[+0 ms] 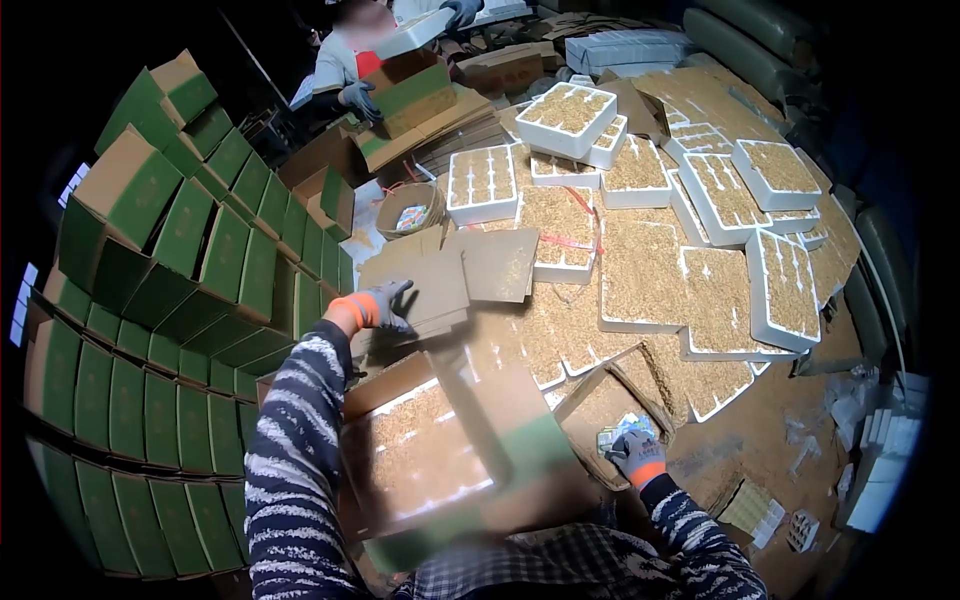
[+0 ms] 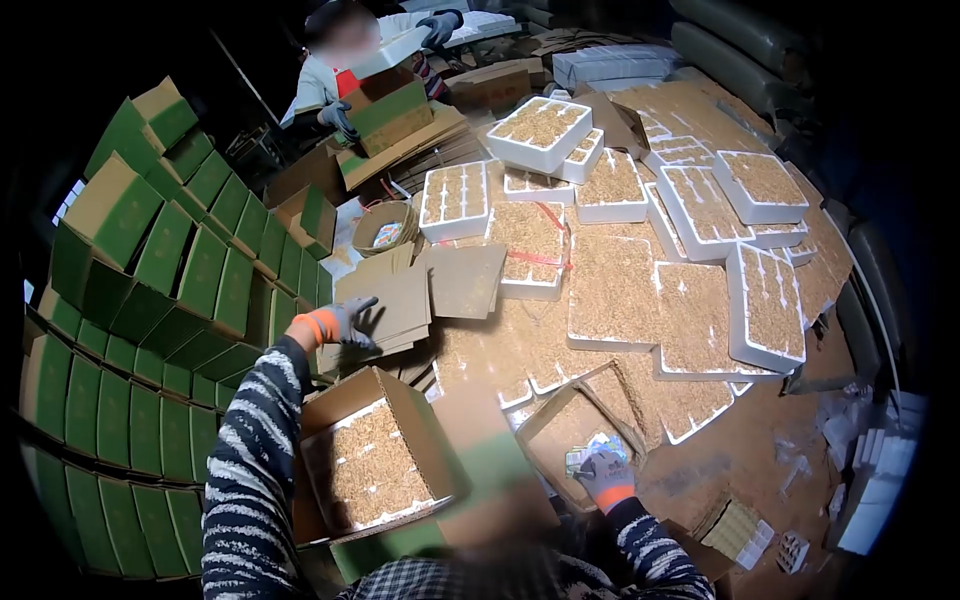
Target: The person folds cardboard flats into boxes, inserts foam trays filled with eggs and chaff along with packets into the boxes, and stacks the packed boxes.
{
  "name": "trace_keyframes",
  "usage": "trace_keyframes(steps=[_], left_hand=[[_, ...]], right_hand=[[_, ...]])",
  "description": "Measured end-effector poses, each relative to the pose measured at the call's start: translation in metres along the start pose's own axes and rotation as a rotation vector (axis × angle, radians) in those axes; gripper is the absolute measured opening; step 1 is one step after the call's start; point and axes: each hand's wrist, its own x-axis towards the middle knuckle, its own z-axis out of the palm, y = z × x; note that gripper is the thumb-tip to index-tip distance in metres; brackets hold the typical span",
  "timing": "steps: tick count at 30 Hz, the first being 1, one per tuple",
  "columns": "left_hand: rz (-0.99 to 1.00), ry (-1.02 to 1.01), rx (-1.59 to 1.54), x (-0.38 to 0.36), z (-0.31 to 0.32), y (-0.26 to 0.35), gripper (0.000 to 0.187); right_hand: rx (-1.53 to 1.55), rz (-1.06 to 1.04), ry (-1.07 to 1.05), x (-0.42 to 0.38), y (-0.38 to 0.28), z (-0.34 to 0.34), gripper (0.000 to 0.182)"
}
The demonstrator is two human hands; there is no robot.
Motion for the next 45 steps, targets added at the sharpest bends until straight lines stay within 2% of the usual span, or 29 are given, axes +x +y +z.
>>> trace_keyframes(steps=[2,3,6,8,9,10,12,13,16,17,18,19,20,22,23,24,26,28,30,32,34,36,38,39,40,42,43,44,45], left_hand=[[-0.116,-0.116,0.266,0.023,0.032,0.009,0.125],[-0.106,-0.091,0.297,0.035,0.056,-0.004,0.13],[-0.017,-0.004,0.269,0.014,0.03,0.032,0.095],[0.073,0.147,0.324,0.016,0.024,0.02,0.074],[0.11,0.301,0.377,0.011,0.021,0.02,0.062],[0.112,0.309,0.38,0.006,0.014,0.021,0.062],[0.039,0.444,0.414,-0.003,-0.001,0.024,0.057],[0.043,0.503,0.451,-0.009,-0.009,0.026,0.048],[0.189,0.676,0.399,-0.04,-0.037,0.039,0.035],[0.183,0.749,0.412,-0.056,-0.043,0.048,0.034],[0.166,0.835,0.433,-0.073,-0.053,0.06,0.033],[0.174,0.927,0.411,-0.093,-0.058,0.074,0.033],[0.173,1.017,0.394,-0.119,-0.058,0.088,0.034],[0.256,1.121,0.359,-0.179,-0.051,0.128,0.038],[0.291,1.129,0.371,-0.208,-0.042,0.142,0.044],[0.309,1.106,0.378,-0.237,-0.031,0.159,0.048],[0.254,1.083,0.475,-0.278,-0.001,0.169,0.052],[0.157,1.102,0.418,-0.308,0.025,0.171,0.05],[0.12,1.154,0.39,-0.323,0.04,0.168,0.053],[0.123,1.13,0.397,-0.33,0.054,0.163,0.053],[0.167,1.037,0.456,-0.331,0.068,0.165,0.048],[0.169,0.863,0.434,-0.327,0.093,0.166,0.05],[0.221,0.704,0.398,-0.32,0.114,0.166,0.046],[0.299,0.716,0.349,-0.309,0.13,0.161,0.044],[0.33,0.607,0.217,-0.308,0.136,0.161,0.042],[0.312,0.364,0.169,-0.299,0.135,0.167,0.048],[0.304,0.372,0.167,-0.292,0.139,0.167,0.048],[0.349,0.291,0.045,-0.283,0.144,0.164,0.051],[0.394,0.21,-0.073,-0.281,0.143,0.164,0.054]], right_hand=[[0.159,-0.002,0.12,0.002,-0.001,-0.002,0.033],[0.16,0.0,0.125,0.003,-0.005,-0.008,0.033],[0.256,0.094,0.201,0.001,-0.013,-0.018,0.037],[0.255,0.091,0.178,0.002,-0.006,-0.01,0.04],[0.279,0.087,0.162,0.003,-0.003,-0.01,0.041],[0.277,0.084,0.17,0.005,0.001,-0.006,0.041],[0.53,0.23,0.174,0.006,0.011,0.008,0.041],[0.462,0.209,0.21,0.009,0.018,0.014,0.042],[0.475,0.197,0.215,0.014,0.028,0.015,0.033],[0.292,-0.038,0.358,0.024,0.066,0.054,0.034],[0.6,0.16,0.348,0.024,0.045,0.028,0.033],[0.594,0.206,0.415,0.034,0.065,0.048,0.04],[0.734,0.228,0.425,0.031,0.05,0.026,0.042],[0.828,0.174,0.641,0.033,0.035,0.017,0.037],[0.894,0.117,0.632,0.029,0.009,-0.01,0.034],[0.967,0.054,0.615,0.019,-0.032,-0.054,0.03],[0.888,-0.358,0.727,0.001,-0.118,-0.13,0.014],[0.78,-0.708,0.802,-0.001,-0.176,-0.158,0.016],[0.758,-1.041,0.647,-0.005,-0.226,-0.169,0.022],[0.34,-1.359,0.592,0.0,-0.277,-0.185,0.031],[0.146,-1.312,0.425,-0.005,-0.316,-0.181,0.036],[0.249,-1.321,0.44,-0.001,-0.31,-0.177,0.036],[0.516,-1.175,0.524,0.006,-0.294,-0.177,0.033],[0.536,-1.13,0.561,0.005,-0.293,-0.175,0.023],[0.535,-1.141,0.555,0.0,-0.306,-0.18,0.023],[0.216,-1.246,0.493,-0.01,-0.338,-0.191,0.012],[0.094,-1.272,0.341,0.002,-0.339,-0.171,0.013],[-0.187,-1.214,0.055,0.014,-0.329,-0.145,0.023],[-0.402,-1.071,-0.204,0.011,-0.341,-0.152,0.025]])
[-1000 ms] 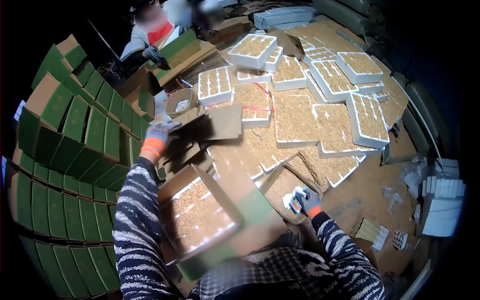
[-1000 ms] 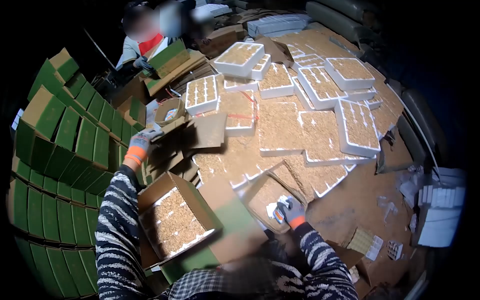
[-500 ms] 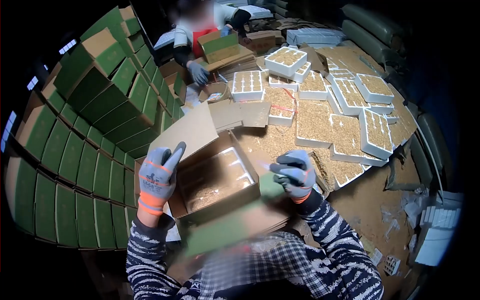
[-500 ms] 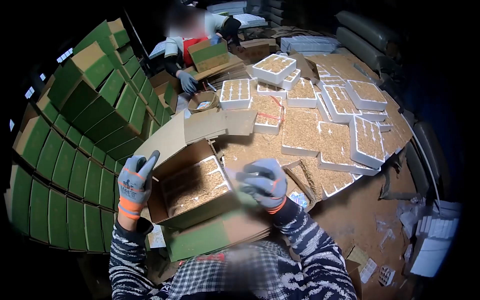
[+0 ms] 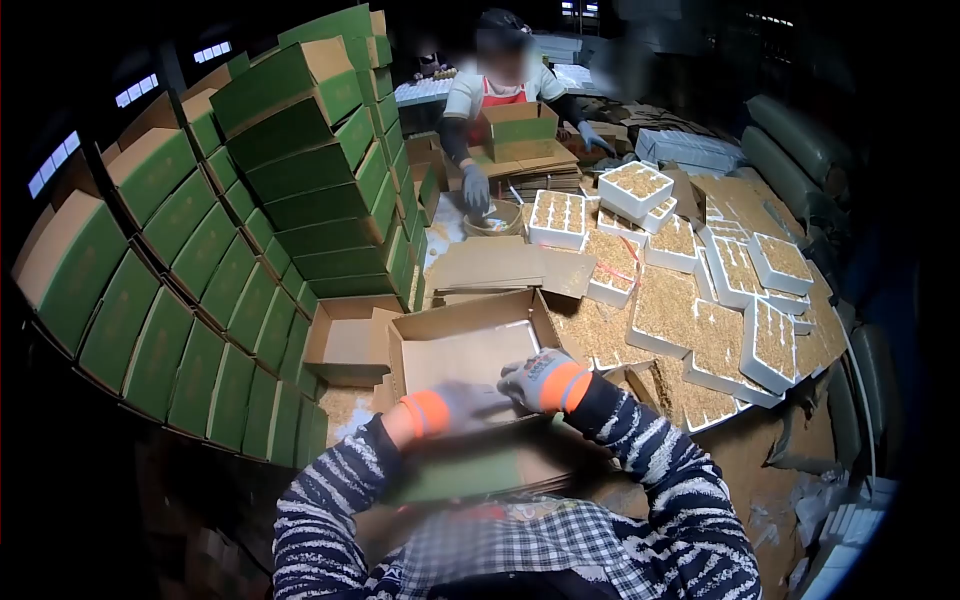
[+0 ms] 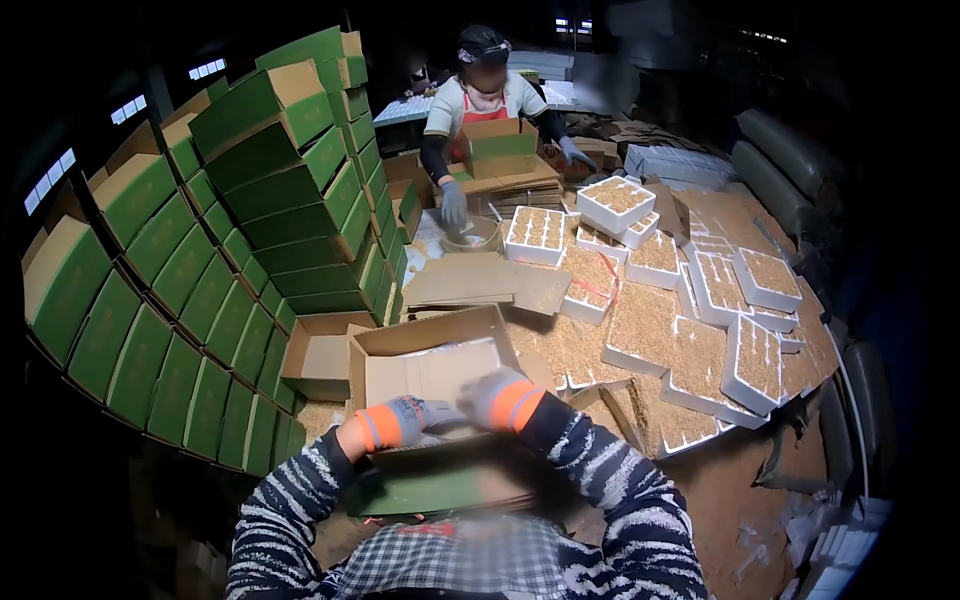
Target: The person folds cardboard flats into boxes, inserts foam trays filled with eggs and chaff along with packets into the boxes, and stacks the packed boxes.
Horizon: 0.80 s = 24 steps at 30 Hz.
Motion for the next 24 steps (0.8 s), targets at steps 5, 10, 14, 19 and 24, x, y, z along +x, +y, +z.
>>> trace_keyframes(steps=[5,10,14,19,24], left_hand=[[-0.042,0.338,-0.379,-0.036,-0.02,-0.022,0.044],[-0.373,1.16,-0.977,-0.096,0.022,-0.076,0.059],[-0.512,0.873,-1.211,-0.064,0.106,-0.09,0.061],[-0.667,0.946,-1.046,-0.043,0.127,-0.085,0.054],[-0.551,1.206,-1.043,-0.083,0.086,-0.072,0.054]], right_hand=[[0.477,-0.158,0.23,-0.005,0.035,0.003,0.042],[1.066,0.299,0.658,-0.036,0.099,0.035,0.069],[1.56,0.377,0.149,-0.022,0.099,0.103,0.082],[1.182,0.357,0.39,-0.008,0.058,0.123,0.093],[1.565,0.331,0.649,0.015,0.031,0.083,0.094]])
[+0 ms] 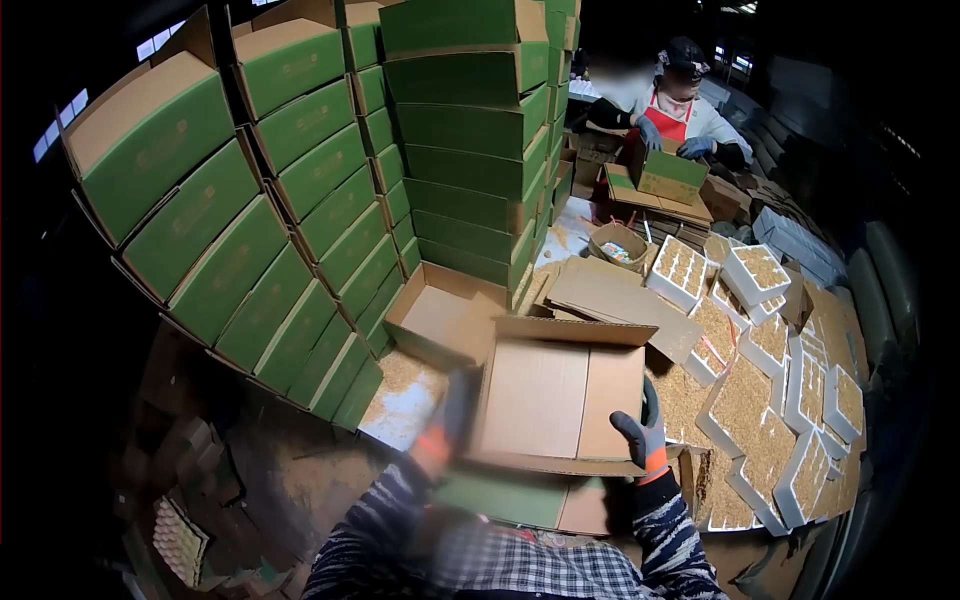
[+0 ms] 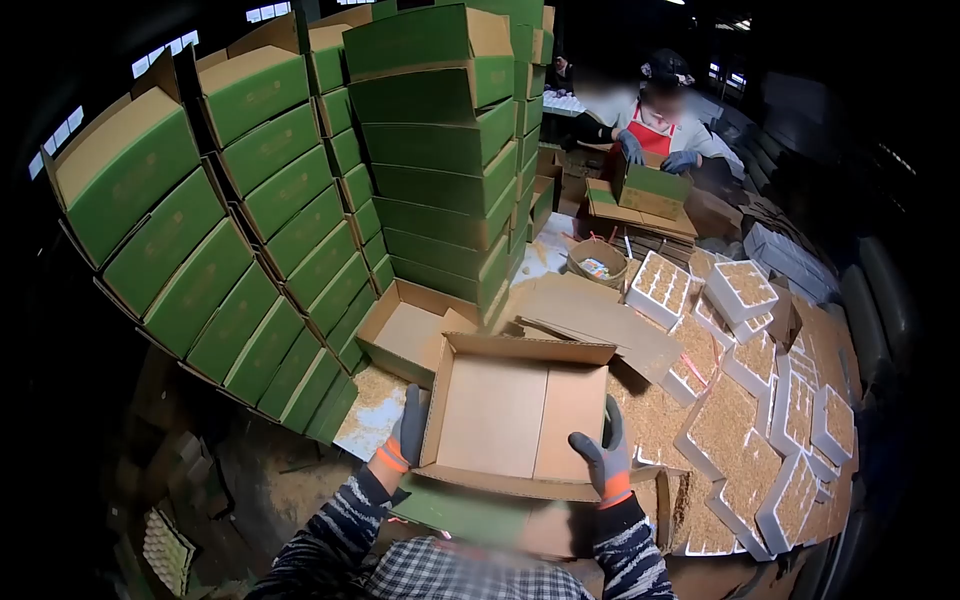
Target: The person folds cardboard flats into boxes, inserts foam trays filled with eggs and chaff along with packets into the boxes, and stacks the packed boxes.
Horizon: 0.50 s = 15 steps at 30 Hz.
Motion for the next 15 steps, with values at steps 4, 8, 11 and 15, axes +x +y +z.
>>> trace_keyframes(steps=[4,8,11,15], left_hand=[[0.334,0.115,0.337,0.068,-0.08,-0.073,0.058],[0.302,0.38,1.144,0.103,-0.123,-0.106,0.05],[0.196,0.327,1.227,0.118,-0.122,-0.125,0.034],[0.273,0.708,1.147,0.142,-0.095,-0.183,0.022]], right_hand=[[0.179,-0.04,0.061,0.026,-0.029,0.026,0.082],[0.022,-0.24,0.118,0.066,-0.023,0.038,0.078],[-0.047,-0.32,0.238,0.092,-0.012,0.06,0.08],[0.121,-0.356,0.191,0.102,0.002,0.112,0.089]])
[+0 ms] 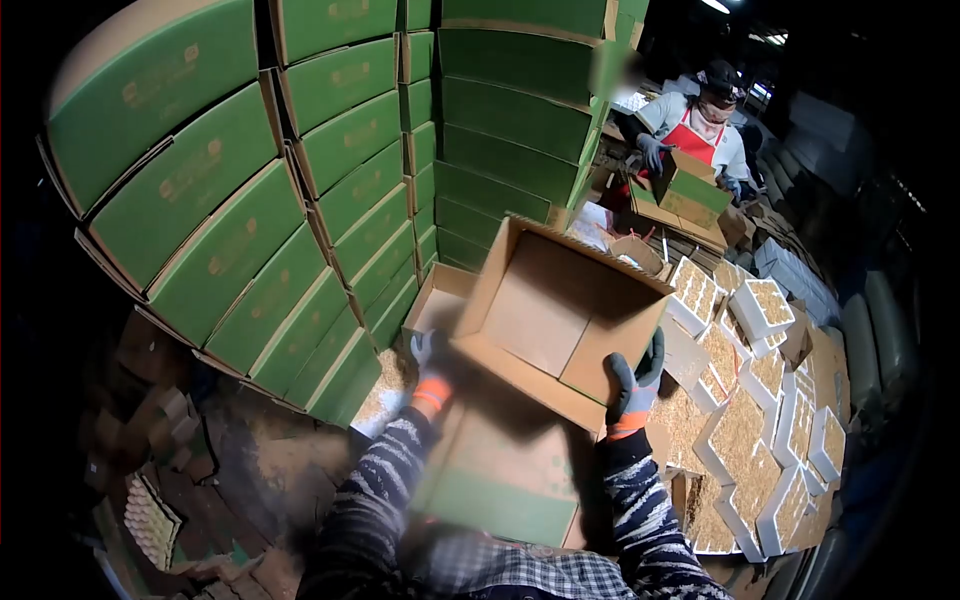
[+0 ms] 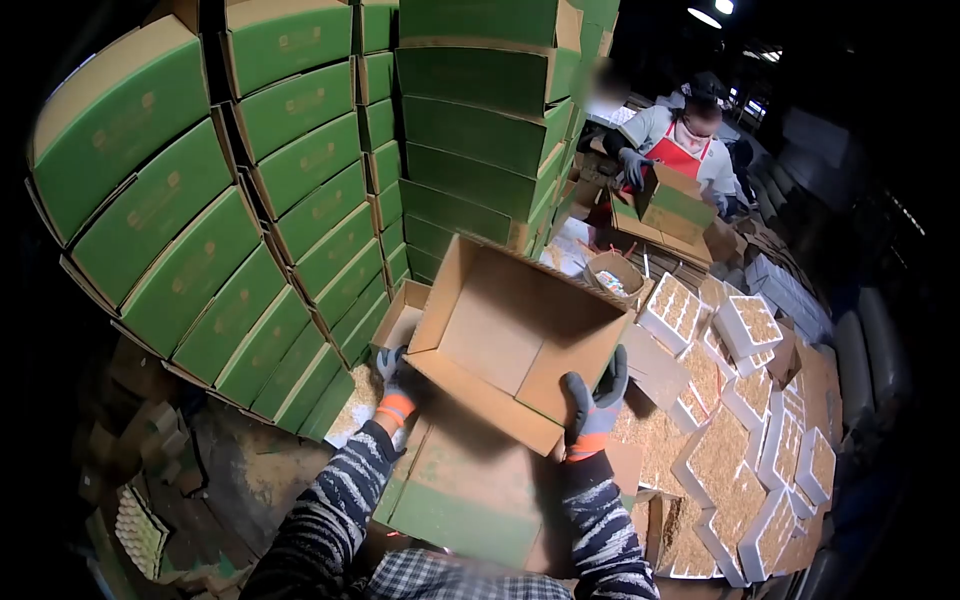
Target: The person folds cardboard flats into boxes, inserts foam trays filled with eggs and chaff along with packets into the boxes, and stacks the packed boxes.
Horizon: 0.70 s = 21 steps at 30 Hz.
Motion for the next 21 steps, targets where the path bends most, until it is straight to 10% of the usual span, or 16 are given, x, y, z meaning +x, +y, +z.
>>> trace_keyframes(steps=[4,6,9,12,13,16,20,21], left_hand=[[-0.192,0.188,-0.217,0.0,-0.031,-0.043,0.059],[-0.188,-0.022,-1.126,-0.008,-0.006,-0.079,0.098],[-0.52,-0.443,-1.029,-0.014,0.015,-0.121,0.125],[-0.296,-0.352,-0.548,-0.024,0.041,-0.142,0.113],[-0.516,-0.418,-0.389,-0.014,-0.003,-0.109,0.115],[-0.516,-0.333,-0.799,-0.012,0.002,-0.105,0.126],[-0.854,-0.017,-0.692,-0.07,0.029,-0.074,0.095],[-0.936,-0.09,-0.845,-0.077,0.036,-0.072,0.085]], right_hand=[[0.067,0.128,-0.058,-0.001,0.033,0.022,0.084],[0.082,0.167,-0.093,0.002,0.057,0.03,0.083],[0.127,0.237,-0.15,0.008,0.106,0.047,0.084],[-0.117,0.393,-0.107,0.017,0.238,0.04,0.092],[-0.09,0.589,-0.101,0.011,0.235,0.054,0.077],[-0.519,0.306,-0.525,0.024,0.329,0.025,0.052],[-1.117,-0.146,-0.733,0.012,0.22,0.031,0.07],[-0.742,0.056,-0.515,-0.003,0.169,0.041,0.067]])
